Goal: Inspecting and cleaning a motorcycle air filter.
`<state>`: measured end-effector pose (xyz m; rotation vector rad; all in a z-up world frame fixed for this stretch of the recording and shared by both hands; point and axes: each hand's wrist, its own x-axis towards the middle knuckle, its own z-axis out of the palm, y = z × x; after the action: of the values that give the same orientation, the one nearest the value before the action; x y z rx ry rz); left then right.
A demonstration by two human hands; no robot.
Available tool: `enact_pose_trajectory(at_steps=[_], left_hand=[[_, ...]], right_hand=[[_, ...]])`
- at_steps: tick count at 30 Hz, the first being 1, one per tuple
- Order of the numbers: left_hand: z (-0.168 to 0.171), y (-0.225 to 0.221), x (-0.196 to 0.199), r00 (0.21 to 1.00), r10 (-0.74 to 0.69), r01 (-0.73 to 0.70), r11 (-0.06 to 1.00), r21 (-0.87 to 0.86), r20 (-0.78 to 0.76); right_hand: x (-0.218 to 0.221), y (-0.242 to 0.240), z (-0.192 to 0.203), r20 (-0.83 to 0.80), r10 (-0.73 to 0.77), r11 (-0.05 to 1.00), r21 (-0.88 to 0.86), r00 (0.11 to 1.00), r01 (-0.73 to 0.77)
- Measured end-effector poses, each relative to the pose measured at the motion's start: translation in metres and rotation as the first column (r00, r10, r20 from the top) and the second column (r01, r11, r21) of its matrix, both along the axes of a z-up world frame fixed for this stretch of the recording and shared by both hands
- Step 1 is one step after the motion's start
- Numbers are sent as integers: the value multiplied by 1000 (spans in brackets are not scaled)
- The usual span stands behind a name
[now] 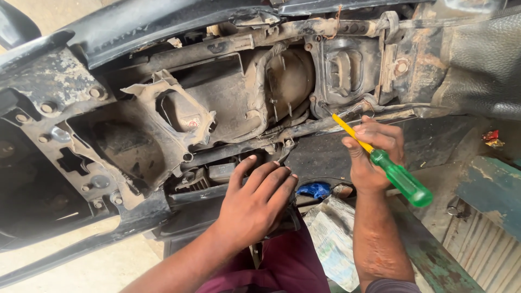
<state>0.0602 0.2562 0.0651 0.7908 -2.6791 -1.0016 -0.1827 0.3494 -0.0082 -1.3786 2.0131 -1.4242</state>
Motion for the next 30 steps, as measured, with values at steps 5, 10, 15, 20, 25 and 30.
enact_pose_trajectory(at_steps=[5, 10, 15, 20, 25, 30], left_hand=[[-6, 2, -5, 1000, 0, 0, 999, 51, -6], [-10, 2, -10, 1000, -1, 2, 998, 63, -17], [-9, -4, -14, 999, 8, -3, 995, 95, -54], [-7, -15, -28, 996, 14, -3, 993, 114, -94], [-13, -16, -57, 990, 25, 3, 981, 194, -142], [-27, -26, -101, 991, 107, -82, 962, 260, -83]], right_hand=[[-3, 1, 0, 270, 1, 999, -43, 963, 11], [-5, 9, -4, 54, -38, 999, -16, 998, 39], [5, -9, 12, 320, -34, 998, -46, 947, 51], [4, 6, 4, 81, -22, 999, 28, 996, 20], [16, -13, 26, 231, -80, 996, 66, 970, 66], [6, -12, 32, -104, 4, 988, 157, 995, 12]])
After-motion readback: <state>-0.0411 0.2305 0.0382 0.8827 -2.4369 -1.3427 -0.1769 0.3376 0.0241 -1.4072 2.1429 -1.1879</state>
